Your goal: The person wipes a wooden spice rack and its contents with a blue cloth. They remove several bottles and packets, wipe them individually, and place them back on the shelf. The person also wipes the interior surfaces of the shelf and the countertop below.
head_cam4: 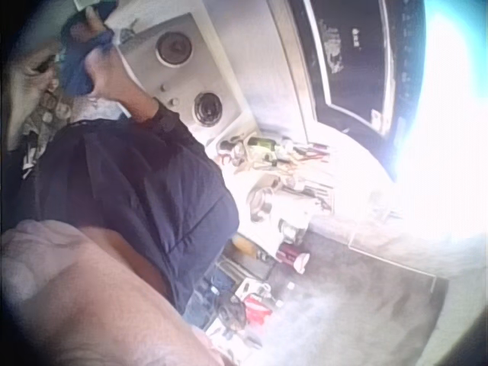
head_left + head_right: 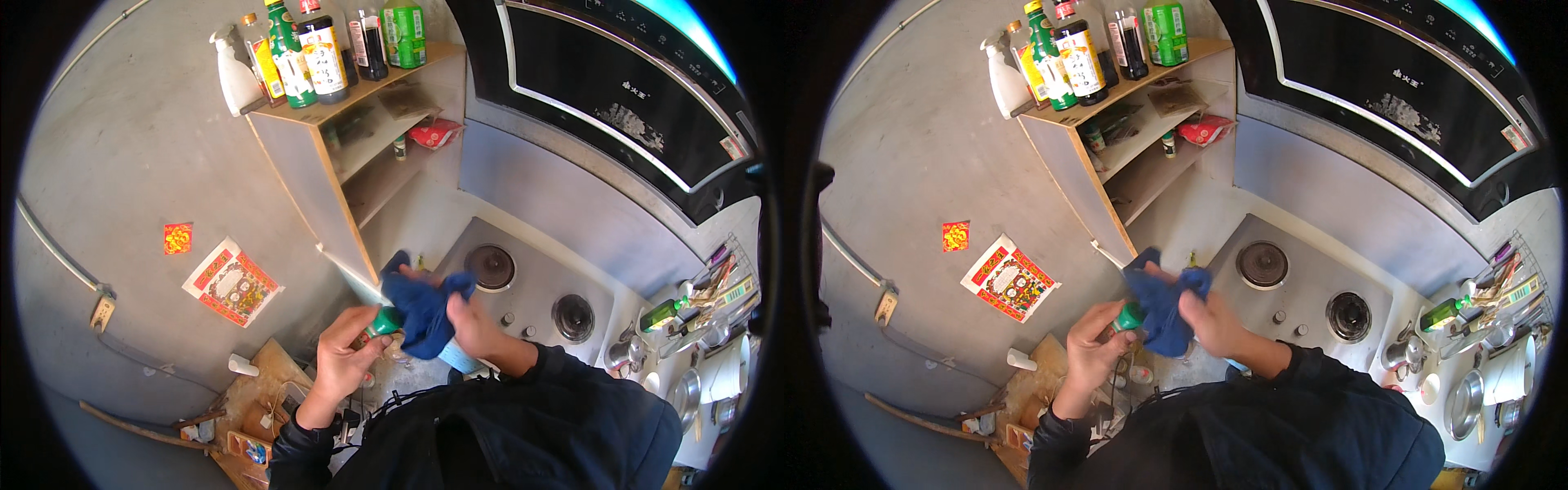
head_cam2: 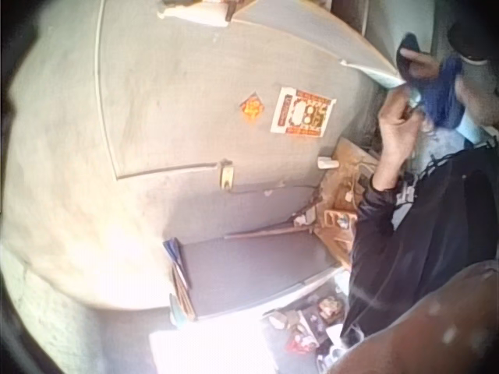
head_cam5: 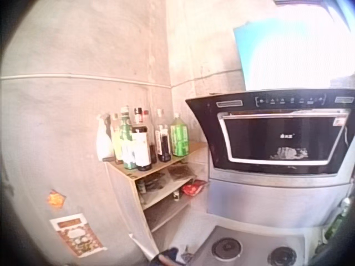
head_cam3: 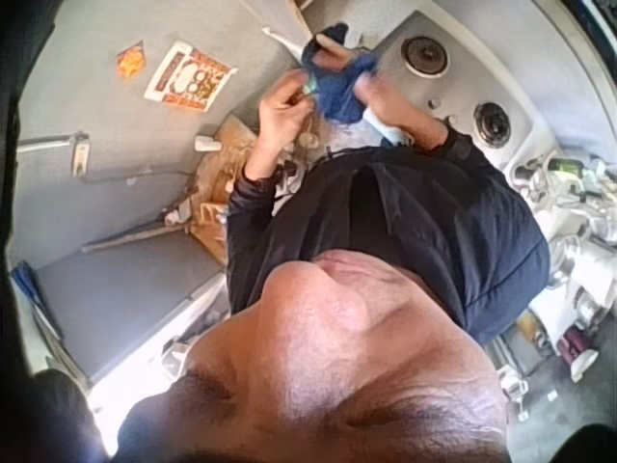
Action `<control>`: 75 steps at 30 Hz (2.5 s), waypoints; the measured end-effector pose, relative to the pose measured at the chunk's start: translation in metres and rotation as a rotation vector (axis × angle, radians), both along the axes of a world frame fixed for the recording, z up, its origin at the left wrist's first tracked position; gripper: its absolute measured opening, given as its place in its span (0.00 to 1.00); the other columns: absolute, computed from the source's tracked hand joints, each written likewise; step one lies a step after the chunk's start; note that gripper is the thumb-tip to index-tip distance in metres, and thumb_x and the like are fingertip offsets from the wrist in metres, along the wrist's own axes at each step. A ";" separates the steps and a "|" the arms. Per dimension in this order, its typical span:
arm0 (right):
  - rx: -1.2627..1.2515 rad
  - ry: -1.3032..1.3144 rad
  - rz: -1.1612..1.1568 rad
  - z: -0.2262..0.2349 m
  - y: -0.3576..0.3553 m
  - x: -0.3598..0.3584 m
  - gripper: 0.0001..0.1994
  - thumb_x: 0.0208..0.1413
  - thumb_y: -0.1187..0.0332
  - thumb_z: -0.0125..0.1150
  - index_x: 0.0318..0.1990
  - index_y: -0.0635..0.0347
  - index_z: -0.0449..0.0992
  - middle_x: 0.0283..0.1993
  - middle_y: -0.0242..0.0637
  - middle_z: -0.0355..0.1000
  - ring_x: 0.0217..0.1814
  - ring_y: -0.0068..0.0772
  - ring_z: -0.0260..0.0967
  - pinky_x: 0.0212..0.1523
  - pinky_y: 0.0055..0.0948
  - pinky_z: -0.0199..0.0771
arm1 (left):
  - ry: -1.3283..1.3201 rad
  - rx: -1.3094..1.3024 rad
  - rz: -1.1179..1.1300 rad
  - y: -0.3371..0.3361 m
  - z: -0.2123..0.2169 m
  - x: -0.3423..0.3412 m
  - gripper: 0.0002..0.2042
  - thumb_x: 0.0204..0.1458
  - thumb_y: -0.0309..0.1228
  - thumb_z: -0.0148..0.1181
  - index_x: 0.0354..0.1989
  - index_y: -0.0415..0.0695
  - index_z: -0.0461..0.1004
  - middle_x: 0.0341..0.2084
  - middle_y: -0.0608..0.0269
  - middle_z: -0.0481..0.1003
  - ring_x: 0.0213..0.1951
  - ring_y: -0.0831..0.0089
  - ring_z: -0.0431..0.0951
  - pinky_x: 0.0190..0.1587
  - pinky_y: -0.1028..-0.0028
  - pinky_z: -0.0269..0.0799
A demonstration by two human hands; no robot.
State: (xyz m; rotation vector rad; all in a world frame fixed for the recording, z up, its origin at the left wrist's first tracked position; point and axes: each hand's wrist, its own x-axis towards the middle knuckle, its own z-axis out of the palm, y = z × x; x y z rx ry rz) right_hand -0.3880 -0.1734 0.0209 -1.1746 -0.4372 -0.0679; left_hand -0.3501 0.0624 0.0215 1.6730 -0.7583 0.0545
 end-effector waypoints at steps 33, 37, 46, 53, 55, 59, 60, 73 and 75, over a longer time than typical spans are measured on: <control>0.139 0.499 -0.122 -0.019 0.027 -0.013 0.23 0.75 0.48 0.55 0.54 0.63 0.79 0.45 0.30 0.78 0.44 0.18 0.74 0.45 0.26 0.77 | -0.337 0.004 0.004 -0.001 -0.001 -0.018 0.22 0.48 0.25 0.74 0.54 0.35 0.80 0.51 0.49 0.81 0.50 0.57 0.82 0.51 0.63 0.79; 0.559 0.462 0.137 -0.004 0.024 -0.014 0.34 0.74 0.39 0.46 0.72 0.56 0.67 0.70 0.38 0.72 0.70 0.35 0.72 0.71 0.42 0.73 | 0.228 -0.533 -0.077 -0.018 -0.008 -0.018 0.28 0.66 0.33 0.65 0.72 0.36 0.67 0.60 0.53 0.77 0.60 0.65 0.77 0.65 0.67 0.71; -0.216 -0.068 -0.317 0.001 0.072 -0.014 0.35 0.75 0.62 0.56 0.81 0.63 0.48 0.76 0.42 0.62 0.76 0.33 0.60 0.75 0.33 0.58 | 0.106 -0.392 0.032 -0.042 -0.010 -0.001 0.27 0.76 0.45 0.46 0.74 0.38 0.62 0.71 0.54 0.68 0.70 0.67 0.68 0.73 0.66 0.60; -0.138 0.012 -0.346 0.000 0.063 -0.007 0.22 0.76 0.60 0.53 0.67 0.68 0.70 0.62 0.38 0.76 0.65 0.26 0.70 0.66 0.31 0.68 | 0.294 -0.508 -0.167 -0.025 0.008 -0.001 0.27 0.67 0.35 0.65 0.70 0.36 0.65 0.67 0.51 0.72 0.66 0.64 0.73 0.71 0.64 0.64; -0.037 0.104 -0.306 -0.002 0.064 -0.005 0.20 0.76 0.59 0.54 0.62 0.67 0.75 0.54 0.34 0.78 0.58 0.22 0.73 0.60 0.28 0.71 | 0.297 -0.538 -0.179 -0.022 0.008 -0.002 0.27 0.65 0.33 0.67 0.69 0.35 0.65 0.65 0.49 0.73 0.66 0.62 0.74 0.71 0.62 0.65; 0.117 0.386 -0.229 0.001 0.062 -0.001 0.19 0.75 0.55 0.57 0.54 0.65 0.79 0.43 0.31 0.79 0.44 0.20 0.77 0.44 0.25 0.76 | 0.268 -0.554 -0.197 -0.012 -0.002 0.004 0.29 0.62 0.33 0.71 0.67 0.35 0.66 0.65 0.48 0.74 0.65 0.59 0.75 0.70 0.60 0.67; 0.157 0.496 -0.199 0.002 0.059 0.002 0.19 0.74 0.54 0.58 0.52 0.64 0.80 0.41 0.31 0.79 0.40 0.20 0.77 0.41 0.25 0.77 | 0.279 -0.596 -0.195 -0.011 -0.003 0.003 0.29 0.61 0.34 0.71 0.67 0.37 0.66 0.64 0.48 0.74 0.65 0.58 0.75 0.70 0.59 0.68; -0.066 -0.086 -0.597 -0.009 0.078 -0.009 0.20 0.79 0.56 0.47 0.63 0.62 0.71 0.58 0.38 0.73 0.58 0.24 0.68 0.59 0.30 0.71 | 0.272 -0.415 0.207 -0.032 0.023 -0.013 0.31 0.63 0.24 0.68 0.74 0.37 0.63 0.51 0.60 0.77 0.52 0.73 0.77 0.58 0.72 0.74; -0.054 -0.083 -0.654 -0.011 0.076 -0.006 0.20 0.79 0.55 0.45 0.60 0.63 0.73 0.52 0.34 0.74 0.51 0.22 0.69 0.56 0.28 0.71 | 0.259 -0.381 0.204 -0.032 0.019 -0.012 0.30 0.63 0.23 0.67 0.73 0.36 0.63 0.51 0.60 0.78 0.51 0.73 0.79 0.57 0.73 0.75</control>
